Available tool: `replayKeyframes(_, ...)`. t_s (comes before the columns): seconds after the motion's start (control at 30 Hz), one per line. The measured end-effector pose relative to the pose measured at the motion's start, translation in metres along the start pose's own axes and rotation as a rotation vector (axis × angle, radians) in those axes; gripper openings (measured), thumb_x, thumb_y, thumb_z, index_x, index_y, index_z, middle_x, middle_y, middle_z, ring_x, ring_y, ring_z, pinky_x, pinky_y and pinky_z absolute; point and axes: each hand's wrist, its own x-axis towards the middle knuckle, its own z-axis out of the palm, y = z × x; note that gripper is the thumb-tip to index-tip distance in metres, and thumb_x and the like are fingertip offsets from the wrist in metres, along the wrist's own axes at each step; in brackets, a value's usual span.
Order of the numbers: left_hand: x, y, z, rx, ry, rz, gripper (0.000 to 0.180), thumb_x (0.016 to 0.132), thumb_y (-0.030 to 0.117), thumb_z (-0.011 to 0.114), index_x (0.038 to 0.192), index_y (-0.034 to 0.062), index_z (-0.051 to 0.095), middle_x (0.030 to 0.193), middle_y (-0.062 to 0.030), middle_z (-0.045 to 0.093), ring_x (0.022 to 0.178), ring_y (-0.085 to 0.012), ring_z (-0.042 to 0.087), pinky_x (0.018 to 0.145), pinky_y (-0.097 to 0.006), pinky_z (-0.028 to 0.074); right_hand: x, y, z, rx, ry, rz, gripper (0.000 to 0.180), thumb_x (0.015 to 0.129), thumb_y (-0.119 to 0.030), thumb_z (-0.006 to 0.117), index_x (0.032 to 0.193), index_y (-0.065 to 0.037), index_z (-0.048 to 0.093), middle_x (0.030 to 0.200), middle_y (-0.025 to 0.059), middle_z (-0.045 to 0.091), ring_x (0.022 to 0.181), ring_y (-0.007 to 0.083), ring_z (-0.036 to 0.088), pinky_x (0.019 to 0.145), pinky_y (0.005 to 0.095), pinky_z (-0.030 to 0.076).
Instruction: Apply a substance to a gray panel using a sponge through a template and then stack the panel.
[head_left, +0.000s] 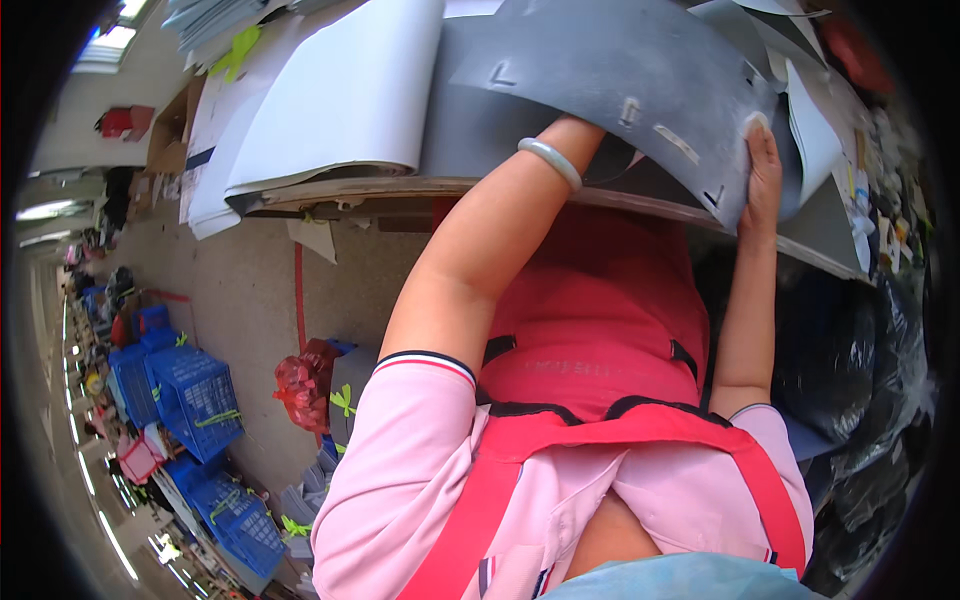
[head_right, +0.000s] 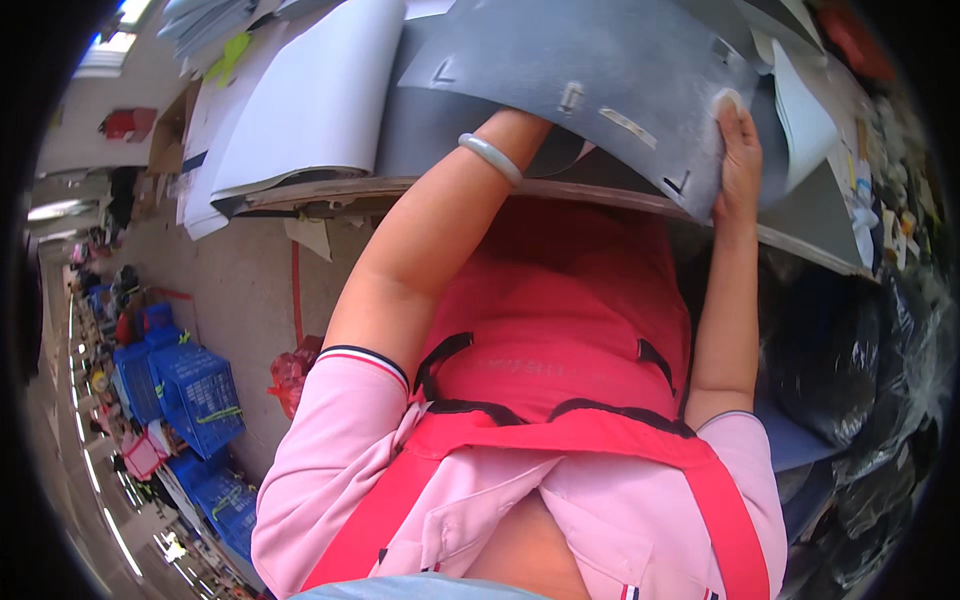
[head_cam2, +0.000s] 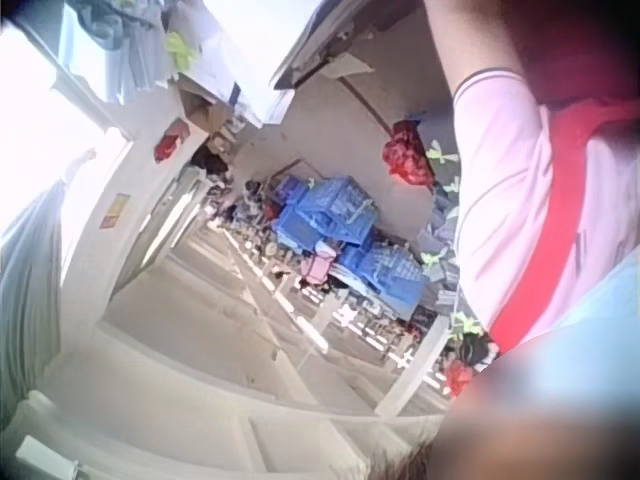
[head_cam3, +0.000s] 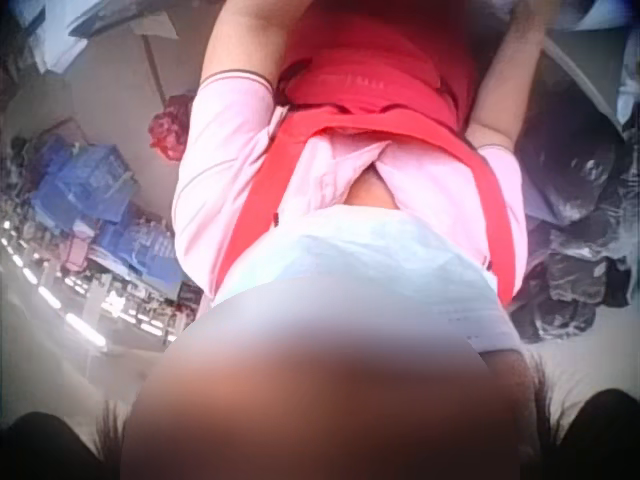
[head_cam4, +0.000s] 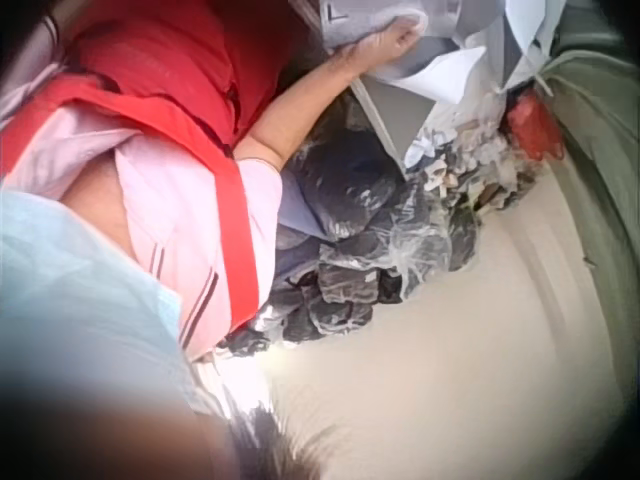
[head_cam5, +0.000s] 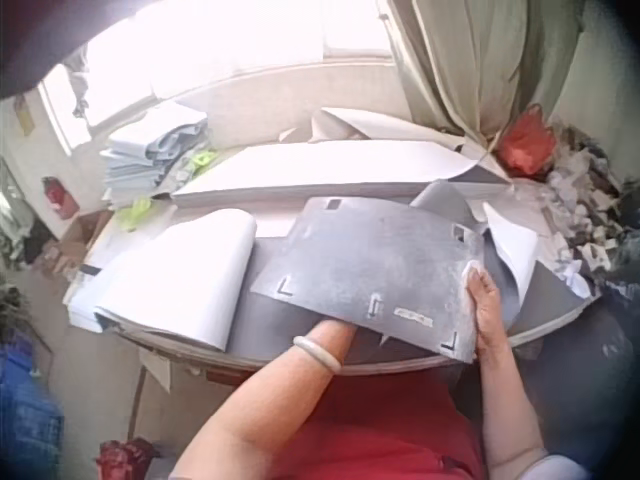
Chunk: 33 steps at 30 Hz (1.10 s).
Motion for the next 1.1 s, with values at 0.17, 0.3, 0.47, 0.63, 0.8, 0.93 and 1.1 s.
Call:
replayKeyframes(0.17,0.063,-0.042,-0.162,0.017,0.435,-0.081,0.027,0.103,0.019,0.061,0.109,-0.0055,0.07,0.092,-0.0114,0.075,0.081,-0.0159,0.065,0.074,-0.035,0.051,0.005,-0.004,-0.01,0.097,-0.045,0.024,0.035,0.105,-0.027,0.063,0.132,-0.006,0.061,0.127,0.0084,0.067,0.114,0.0208,0.066,0.1,0.0358,0.054)
replayKeyframes(0.3,0.046,-0.063,-0.353,0.246,0.666,-0.142,0.025,0.102,0.02,0.062,0.095,-0.002,0.072,0.091,-0.0091,0.073,0.08,-0.0164,0.064,0.077,-0.034,0.051,0.012,-0.002,-0.014,0.119,-0.095,0.088,0.032,0.106,-0.029,0.06,0.129,-0.006,0.063,0.127,0.0075,0.068,0.114,0.0197,0.066,0.101,0.0342,0.053)
replayKeyframes(0.47,-0.057,-0.118,-0.498,0.257,0.933,-0.473,0.021,0.096,0.015,0.069,0.085,-0.0038,0.069,0.075,-0.0087,0.069,0.056,-0.0165,0.061,0.049,-0.033,0.049,0.023,0.008,-0.034,-0.226,-0.045,-0.031,0.025,0.106,-0.029,0.061,0.118,-0.007,0.066,0.111,0.0019,0.069,0.1,0.0116,0.065,0.09,0.0276,0.052)
replayKeyframes(0.63,-0.153,-0.18,-0.513,0.377,1.048,-0.793,0.022,0.085,0.018,0.078,0.092,-0.0034,0.075,0.089,-0.0093,0.074,0.079,-0.0181,0.067,0.073,-0.034,0.053,0.043,0.01,-0.058,-0.432,-0.013,-0.045,0.046,0.105,-0.035,0.062,0.136,0.0,0.059,0.126,0.0059,0.063,0.113,0.0146,0.058,0.1,0.0279,0.045)
replayKeyframes(0.8,-0.176,-0.205,-0.495,0.051,1.19,-0.719,0.018,0.086,0.015,0.073,0.089,-0.0025,0.076,0.083,-0.0092,0.074,0.076,-0.0182,0.067,0.073,-0.036,0.053,0.066,0.007,-0.073,-0.439,-0.114,0.032,0.047,0.105,-0.038,0.061,0.135,-0.002,0.059,0.126,0.0067,0.062,0.112,0.0169,0.059,0.1,0.0287,0.046)
replayKeyframes(0.93,-0.196,-0.197,-0.47,-0.18,1.287,-0.632,0.028,0.091,0.012,0.067,0.116,-0.0021,0.067,0.099,-0.0067,0.069,0.086,-0.0153,0.063,0.077,-0.031,0.051,0.069,0.005,-0.074,-0.528,-0.091,0.018,0.044,0.105,-0.038,0.062,0.13,-0.003,0.062,0.122,0.0055,0.063,0.109,0.0159,0.058,0.097,0.0284,0.046)
replayKeyframes(1.1,-0.265,-0.181,-0.346,-0.371,1.195,-0.797,0.034,0.097,0.019,0.062,0.129,0.0097,0.058,0.092,-0.0032,0.062,0.072,-0.0147,0.061,0.056,-0.032,0.053,0.062,0.003,-0.062,-0.469,-0.151,-0.002,0.038,0.105,-0.037,0.062,0.123,-0.004,0.063,0.115,0.003,0.064,0.105,0.0135,0.058,0.096,0.027,0.046)
